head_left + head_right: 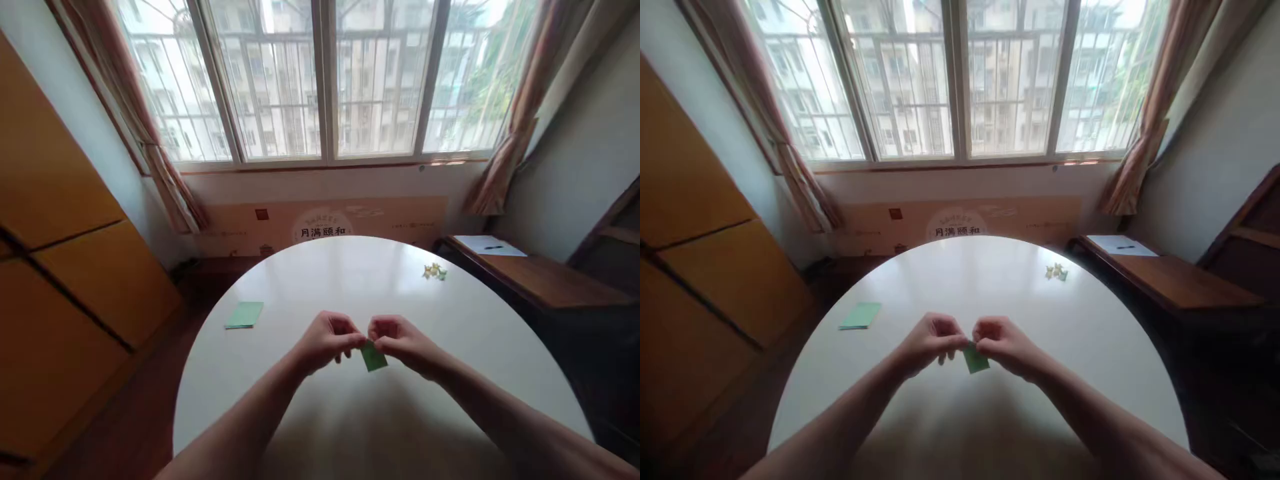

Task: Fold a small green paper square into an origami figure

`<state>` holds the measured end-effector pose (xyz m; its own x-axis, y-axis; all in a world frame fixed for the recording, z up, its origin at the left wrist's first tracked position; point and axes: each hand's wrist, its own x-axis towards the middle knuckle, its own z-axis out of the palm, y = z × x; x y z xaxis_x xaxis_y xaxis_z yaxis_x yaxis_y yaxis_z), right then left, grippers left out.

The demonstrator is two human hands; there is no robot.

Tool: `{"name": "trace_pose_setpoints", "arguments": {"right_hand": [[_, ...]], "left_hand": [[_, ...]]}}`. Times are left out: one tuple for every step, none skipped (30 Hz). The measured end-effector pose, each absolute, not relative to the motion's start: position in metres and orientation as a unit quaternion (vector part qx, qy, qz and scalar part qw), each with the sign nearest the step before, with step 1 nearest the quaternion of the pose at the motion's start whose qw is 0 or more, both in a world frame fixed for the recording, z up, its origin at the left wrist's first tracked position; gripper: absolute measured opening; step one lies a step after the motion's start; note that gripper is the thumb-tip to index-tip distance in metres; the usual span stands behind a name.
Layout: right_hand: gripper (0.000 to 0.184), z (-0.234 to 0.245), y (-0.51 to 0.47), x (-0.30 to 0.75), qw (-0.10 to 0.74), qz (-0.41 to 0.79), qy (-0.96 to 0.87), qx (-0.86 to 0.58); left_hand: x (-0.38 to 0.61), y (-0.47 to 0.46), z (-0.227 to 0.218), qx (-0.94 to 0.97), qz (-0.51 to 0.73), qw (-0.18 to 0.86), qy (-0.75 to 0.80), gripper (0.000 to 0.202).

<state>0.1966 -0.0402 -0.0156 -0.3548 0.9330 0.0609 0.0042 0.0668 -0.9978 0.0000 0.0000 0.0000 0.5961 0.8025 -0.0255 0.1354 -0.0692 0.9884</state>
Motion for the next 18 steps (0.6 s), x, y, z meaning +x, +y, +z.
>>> {"name": "trace_pose_setpoints", "arguments": {"right_hand": [[0.002, -0.015, -0.041, 0.197, 0.413, 0.562, -0.602, -0.389], [0.002, -0.015, -0.041, 0.197, 0.411, 0.562, -0.603, -0.389], [0.002, -0.014, -0.041, 0.197, 0.41, 0.563, -0.603, -0.388], [0.002, -0.014, -0.041, 0.198, 0.408, 0.564, -0.604, -0.388], [0.002, -0.014, -0.04, 0.199, 0.406, 0.564, -0.605, -0.388], [0.003, -0.014, -0.04, 0.2, 0.404, 0.565, -0.607, -0.387], [0.003, -0.013, -0.039, 0.202, 0.402, 0.565, -0.608, -0.386], [0.003, -0.012, -0.038, 0.204, 0.402, 0.565, -0.609, -0.385], [0.003, -0.011, -0.038, 0.206, 0.404, 0.565, -0.609, -0.383], [0.003, -0.01, -0.037, 0.208, 0.408, 0.563, -0.61, -0.381], [0.003, -0.009, -0.036, 0.21, 0.414, 0.559, -0.61, -0.38], [0.003, -0.008, -0.035, 0.212, 0.42, 0.556, -0.61, -0.378], [0.004, -0.008, -0.035, 0.212, 0.425, 0.552, -0.611, -0.376], [0.006, -0.008, -0.035, 0.213, 0.428, 0.548, -0.613, -0.375], [0.01, -0.008, -0.035, 0.212, 0.429, 0.545, -0.616, -0.373], [0.014, -0.009, -0.035, 0.211, 0.427, 0.542, -0.62, -0.372], [0.018, -0.011, -0.035, 0.209, 0.424, 0.539, -0.625, -0.373], [0.021, -0.013, -0.035, 0.208, 0.421, 0.536, -0.629, -0.373]], "left_hand": [[0.0, 0.001, 0.0, 0.673, 0.285, 0.587, 0.349, 0.023], [-0.001, 0.001, 0.0, 0.672, 0.286, 0.586, 0.351, 0.023], [-0.001, 0.002, 0.0, 0.671, 0.288, 0.586, 0.352, 0.023], [-0.001, 0.003, -0.001, 0.669, 0.289, 0.587, 0.352, 0.023], [-0.001, 0.003, -0.001, 0.668, 0.292, 0.587, 0.353, 0.024], [-0.002, 0.003, -0.001, 0.666, 0.294, 0.588, 0.353, 0.024], [-0.002, 0.003, -0.001, 0.664, 0.298, 0.588, 0.354, 0.025], [-0.002, 0.004, -0.001, 0.662, 0.303, 0.587, 0.354, 0.025], [-0.002, 0.004, -0.001, 0.659, 0.309, 0.586, 0.355, 0.025], [-0.002, 0.004, -0.001, 0.657, 0.316, 0.584, 0.357, 0.025], [-0.002, 0.004, -0.001, 0.655, 0.324, 0.581, 0.359, 0.026], [-0.002, 0.004, -0.002, 0.653, 0.331, 0.578, 0.36, 0.026], [-0.002, 0.004, -0.002, 0.653, 0.336, 0.575, 0.361, 0.026], [-0.001, 0.004, -0.002, 0.654, 0.339, 0.571, 0.361, 0.027], [-0.001, 0.004, -0.003, 0.656, 0.341, 0.568, 0.361, 0.027], [0.0, 0.004, -0.004, 0.66, 0.343, 0.563, 0.36, 0.027], [0.0, 0.003, -0.005, 0.666, 0.343, 0.557, 0.359, 0.027], [0.001, 0.003, -0.005, 0.672, 0.344, 0.55, 0.357, 0.028]]}}
